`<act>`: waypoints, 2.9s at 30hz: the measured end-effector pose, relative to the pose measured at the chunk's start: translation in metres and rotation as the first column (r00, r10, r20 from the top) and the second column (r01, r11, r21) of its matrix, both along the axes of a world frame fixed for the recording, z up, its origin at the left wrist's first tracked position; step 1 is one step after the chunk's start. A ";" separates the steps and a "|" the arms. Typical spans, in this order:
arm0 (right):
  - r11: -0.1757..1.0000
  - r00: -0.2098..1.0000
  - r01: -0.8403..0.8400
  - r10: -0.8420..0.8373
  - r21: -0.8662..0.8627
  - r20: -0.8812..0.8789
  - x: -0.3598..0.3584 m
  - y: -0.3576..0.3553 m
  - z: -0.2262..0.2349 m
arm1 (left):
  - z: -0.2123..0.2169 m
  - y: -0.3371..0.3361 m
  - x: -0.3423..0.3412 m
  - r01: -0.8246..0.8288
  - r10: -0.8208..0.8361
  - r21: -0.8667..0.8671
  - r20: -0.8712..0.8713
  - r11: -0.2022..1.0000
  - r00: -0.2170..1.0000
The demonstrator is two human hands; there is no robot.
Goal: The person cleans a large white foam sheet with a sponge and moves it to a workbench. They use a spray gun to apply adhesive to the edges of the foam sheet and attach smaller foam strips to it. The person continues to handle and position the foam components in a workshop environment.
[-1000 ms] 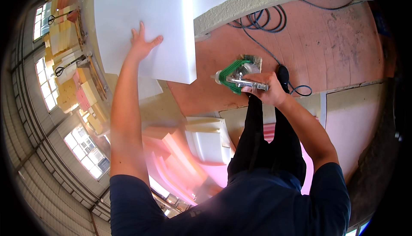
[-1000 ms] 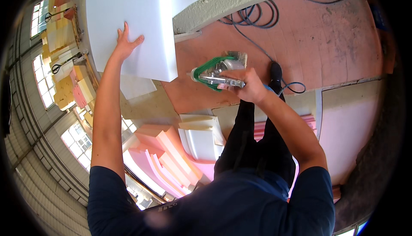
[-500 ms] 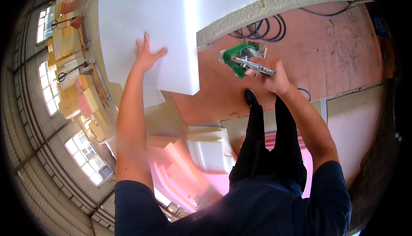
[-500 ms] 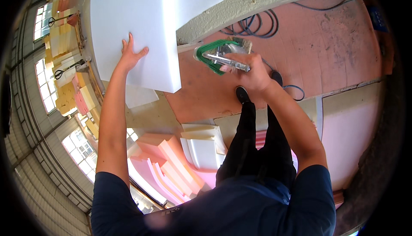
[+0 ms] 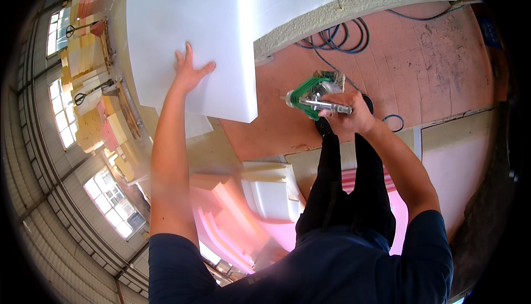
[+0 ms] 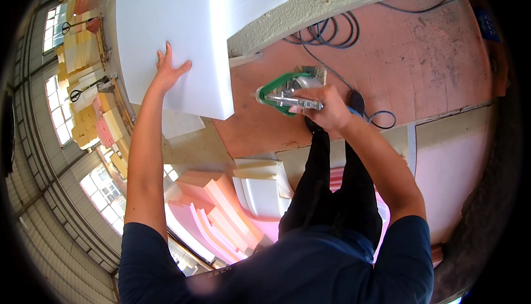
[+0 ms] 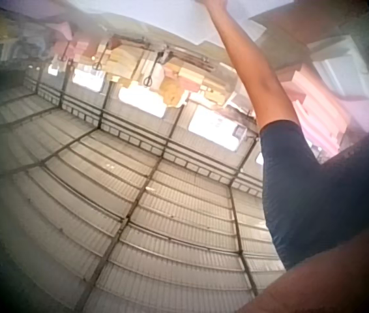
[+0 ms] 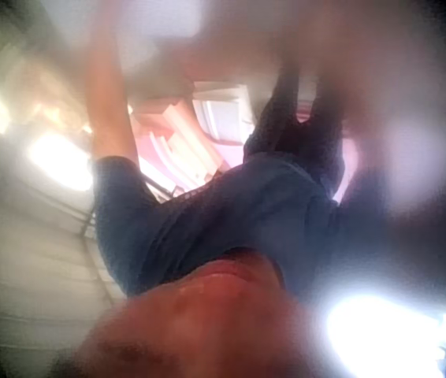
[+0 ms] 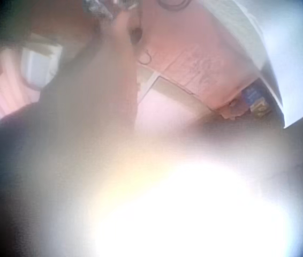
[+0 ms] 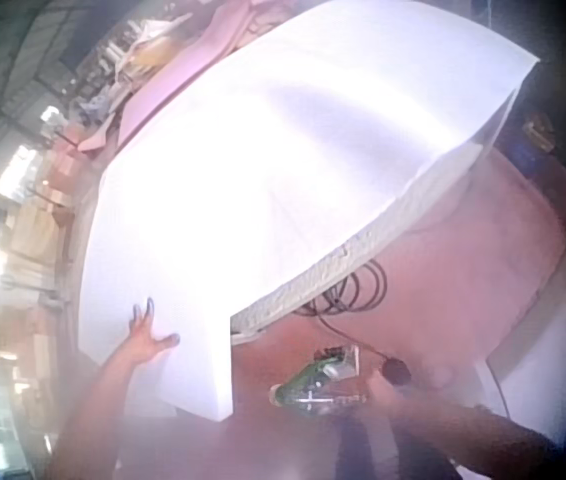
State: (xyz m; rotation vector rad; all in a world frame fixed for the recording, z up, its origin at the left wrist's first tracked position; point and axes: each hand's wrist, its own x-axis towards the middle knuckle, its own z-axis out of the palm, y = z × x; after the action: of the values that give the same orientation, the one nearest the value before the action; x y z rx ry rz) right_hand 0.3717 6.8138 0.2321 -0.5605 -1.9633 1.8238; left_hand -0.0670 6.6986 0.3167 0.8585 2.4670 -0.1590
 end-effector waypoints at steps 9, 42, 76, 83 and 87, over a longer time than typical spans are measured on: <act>0.995 0.994 0.096 -0.097 -0.029 -0.055 -0.019 0.019 0.009 | 0.000 0.000 0.000 -0.012 0.012 0.006 -0.001 1.000 1.000; 0.996 0.996 0.090 -0.089 -0.022 0.030 -0.011 0.013 0.006 | -0.011 -0.006 -0.008 0.028 -0.027 0.019 -0.036 0.999 0.999; 0.999 0.996 -0.022 0.025 -0.030 0.091 -0.008 -0.009 0.023 | -0.008 -0.006 -0.006 0.015 -0.014 0.021 -0.029 1.000 0.999; 0.998 0.997 -0.061 0.062 -0.034 0.041 -0.002 -0.015 0.017 | -0.010 -0.006 -0.008 0.021 -0.020 0.025 -0.031 0.999 0.999; 0.996 0.994 -0.093 0.092 -0.010 -0.062 0.005 -0.032 0.000 | -0.010 -0.006 -0.009 0.024 -0.023 0.024 -0.032 0.999 0.999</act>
State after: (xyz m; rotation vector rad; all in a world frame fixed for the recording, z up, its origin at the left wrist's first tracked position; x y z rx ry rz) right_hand 0.3763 6.7823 0.2318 -0.4180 -1.9679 1.8869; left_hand -0.0759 6.6923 0.3065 0.9017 2.4940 -0.1526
